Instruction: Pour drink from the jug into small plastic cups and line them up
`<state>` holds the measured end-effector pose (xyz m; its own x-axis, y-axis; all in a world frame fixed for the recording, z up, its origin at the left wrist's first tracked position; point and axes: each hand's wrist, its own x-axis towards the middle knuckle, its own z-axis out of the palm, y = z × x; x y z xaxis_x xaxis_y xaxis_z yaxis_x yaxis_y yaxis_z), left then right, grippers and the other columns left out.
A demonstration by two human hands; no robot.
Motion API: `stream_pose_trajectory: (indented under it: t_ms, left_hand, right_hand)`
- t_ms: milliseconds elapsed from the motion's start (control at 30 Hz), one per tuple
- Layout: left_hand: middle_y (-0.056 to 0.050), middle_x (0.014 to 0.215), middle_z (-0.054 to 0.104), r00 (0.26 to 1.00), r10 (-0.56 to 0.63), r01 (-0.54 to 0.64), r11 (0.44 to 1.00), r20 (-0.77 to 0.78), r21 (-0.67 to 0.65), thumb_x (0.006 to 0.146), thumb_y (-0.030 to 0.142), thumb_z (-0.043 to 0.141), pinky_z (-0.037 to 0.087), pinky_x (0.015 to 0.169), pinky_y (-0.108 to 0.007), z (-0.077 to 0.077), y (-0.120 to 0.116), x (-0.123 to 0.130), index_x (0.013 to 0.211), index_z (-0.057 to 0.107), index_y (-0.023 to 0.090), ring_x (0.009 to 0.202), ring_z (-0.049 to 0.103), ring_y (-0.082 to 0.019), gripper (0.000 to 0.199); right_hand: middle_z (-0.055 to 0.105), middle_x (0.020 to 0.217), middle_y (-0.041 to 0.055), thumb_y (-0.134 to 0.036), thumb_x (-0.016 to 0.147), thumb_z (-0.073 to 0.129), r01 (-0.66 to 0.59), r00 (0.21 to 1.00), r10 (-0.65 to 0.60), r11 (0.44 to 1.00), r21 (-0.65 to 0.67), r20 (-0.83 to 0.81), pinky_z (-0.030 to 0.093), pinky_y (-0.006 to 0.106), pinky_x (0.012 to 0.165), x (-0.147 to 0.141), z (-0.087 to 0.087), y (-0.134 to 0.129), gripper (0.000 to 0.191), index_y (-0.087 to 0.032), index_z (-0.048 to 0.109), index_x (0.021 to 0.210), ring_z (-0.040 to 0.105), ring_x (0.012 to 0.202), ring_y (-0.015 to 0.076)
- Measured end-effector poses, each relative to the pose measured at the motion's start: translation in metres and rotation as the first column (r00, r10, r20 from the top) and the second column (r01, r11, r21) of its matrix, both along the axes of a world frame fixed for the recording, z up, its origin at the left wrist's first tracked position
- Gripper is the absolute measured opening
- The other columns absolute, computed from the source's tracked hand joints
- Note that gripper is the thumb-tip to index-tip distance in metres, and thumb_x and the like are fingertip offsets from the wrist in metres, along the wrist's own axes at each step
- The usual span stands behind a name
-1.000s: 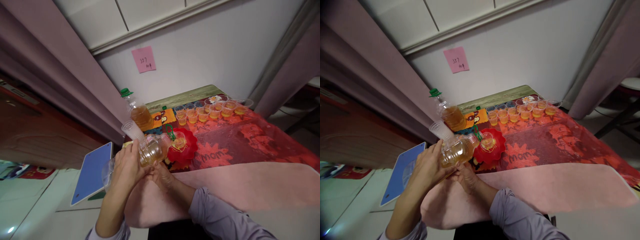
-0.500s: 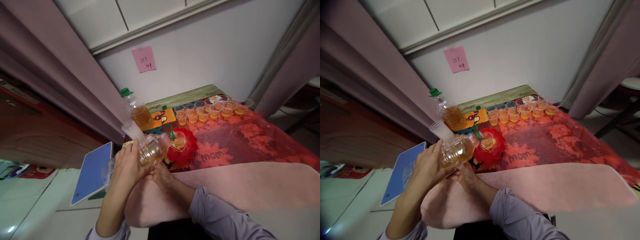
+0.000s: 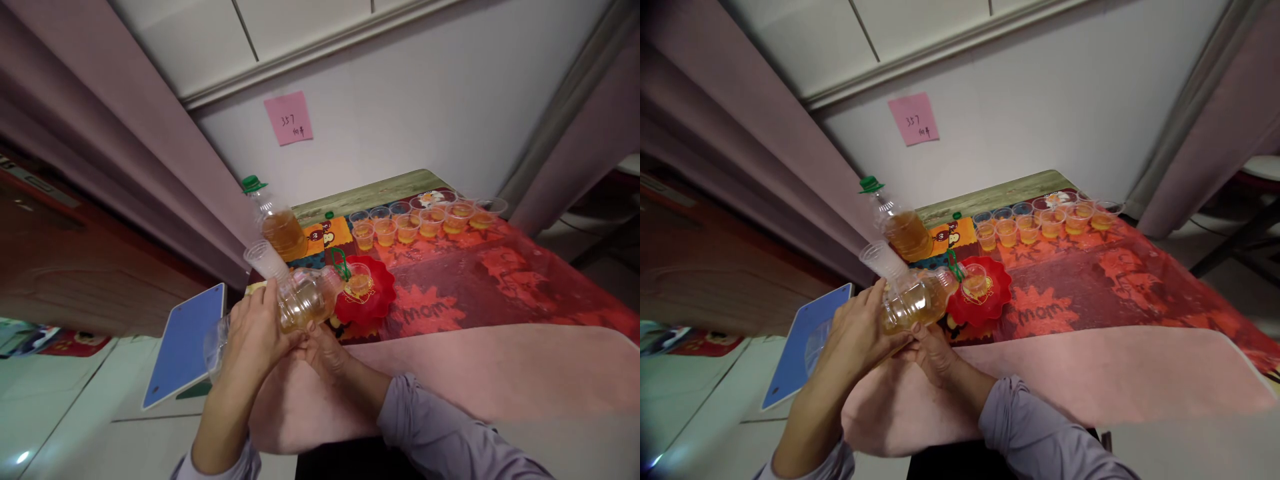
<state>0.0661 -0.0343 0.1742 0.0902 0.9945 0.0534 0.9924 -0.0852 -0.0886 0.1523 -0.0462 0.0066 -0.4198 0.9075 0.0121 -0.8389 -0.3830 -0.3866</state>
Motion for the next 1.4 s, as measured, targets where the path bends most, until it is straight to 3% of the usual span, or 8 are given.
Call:
stream_pose_trajectory:
  t_ms: [333,567,733,867,967,1133,1267,1400]
  left_hand:
    - [-0.022,0.139,0.072,0.993,-0.098,0.089,0.987,0.065,0.133,0.075,0.06,0.089,0.054,0.103,-0.053,-0.025,0.003,-0.025,0.159,0.048,0.014,0.125,0.069,-0.044,0.105]
    - [-0.023,0.152,0.068,0.916,-0.189,0.056,0.934,0.355,0.353,0.065,0.081,0.088,0.054,0.112,-0.062,-0.059,0.0,-0.055,0.159,0.053,0.019,0.138,0.066,-0.049,0.117]
    - [-0.013,0.133,0.077,0.663,-0.106,-0.328,0.849,0.742,0.414,0.057,0.068,0.098,0.06,0.108,-0.054,-0.082,-0.005,-0.07,0.141,0.067,0.022,0.12,0.075,-0.037,0.101]
    - [-0.009,0.122,0.077,0.382,-0.179,-0.522,0.767,0.907,0.372,0.058,0.055,0.101,0.059,0.111,-0.053,-0.117,-0.011,-0.076,0.131,0.067,0.021,0.111,0.076,-0.029,0.088]
    - [-0.01,0.127,0.075,0.265,-0.256,-0.589,0.72,0.93,0.366,0.062,0.048,0.1,0.059,0.113,-0.053,-0.143,-0.013,-0.074,0.134,0.063,0.022,0.115,0.076,-0.028,0.085]
    - [-0.013,0.139,0.069,0.283,-0.316,-0.546,0.723,0.905,0.423,0.067,0.045,0.098,0.056,0.116,-0.051,-0.167,-0.008,-0.076,0.144,0.057,0.024,0.129,0.072,-0.031,0.091]
    - [-0.015,0.142,0.066,0.317,-0.346,-0.517,0.717,0.883,0.467,0.068,0.053,0.096,0.051,0.121,-0.055,-0.179,-0.004,-0.082,0.149,0.053,0.023,0.134,0.068,-0.033,0.096]
    - [-0.013,0.135,0.067,0.331,-0.355,-0.494,0.724,0.874,0.481,0.072,0.059,0.091,0.053,0.118,-0.056,-0.178,-0.005,-0.077,0.146,0.052,0.024,0.128,0.07,-0.033,0.091]
  right_hand:
    - [0.081,0.133,0.011,-0.071,0.076,0.093,0.018,0.996,-0.017,1.0,-0.012,0.085,0.068,0.053,0.095,0.003,0.004,0.0,0.076,-0.029,0.07,0.136,0.08,0.112,0.0324]
    - [0.078,0.134,0.0114,-0.069,0.06,0.102,0.128,0.961,-0.137,0.99,0.051,0.242,0.059,0.057,0.114,0.003,0.002,0.01,0.088,-0.027,0.068,0.13,0.074,0.13,0.0373]
    - [0.075,0.138,0.0163,-0.078,0.055,0.102,0.222,0.924,-0.277,0.95,0.219,0.263,0.054,0.061,0.121,0.009,0.0,0.02,0.107,-0.026,0.063,0.14,0.07,0.136,0.0386]
    - [0.072,0.144,0.016,-0.078,0.073,0.092,0.27,0.845,-0.423,0.865,0.424,0.326,0.054,0.059,0.122,0.012,-0.005,0.015,0.088,-0.027,0.067,0.14,0.068,0.14,0.036]
    - [0.077,0.136,0.0123,-0.069,0.084,0.088,0.278,0.725,-0.561,0.769,0.575,0.4,0.061,0.054,0.115,0.013,-0.007,0.008,0.066,-0.028,0.073,0.133,0.075,0.129,0.0322]
    - [0.083,0.11,0.0075,-0.052,0.101,0.074,0.213,0.507,-0.684,0.69,0.692,0.525,0.069,0.038,0.084,0.036,0.01,0.01,0.03,-0.027,0.077,0.117,0.081,0.092,0.0226]
    - [0.083,0.107,0.0085,-0.043,0.099,0.076,-0.043,0.128,-0.879,0.457,0.889,0.458,0.064,0.039,0.094,0.1,0.046,0.037,0.021,-0.026,0.079,0.111,0.079,0.099,0.0249]
    - [0.081,0.126,0.0168,-0.045,0.095,0.082,-0.348,-0.328,-0.798,0.6,0.721,0.506,0.058,0.048,0.107,0.166,0.074,0.079,0.039,-0.021,0.077,0.125,0.075,0.121,0.0351]
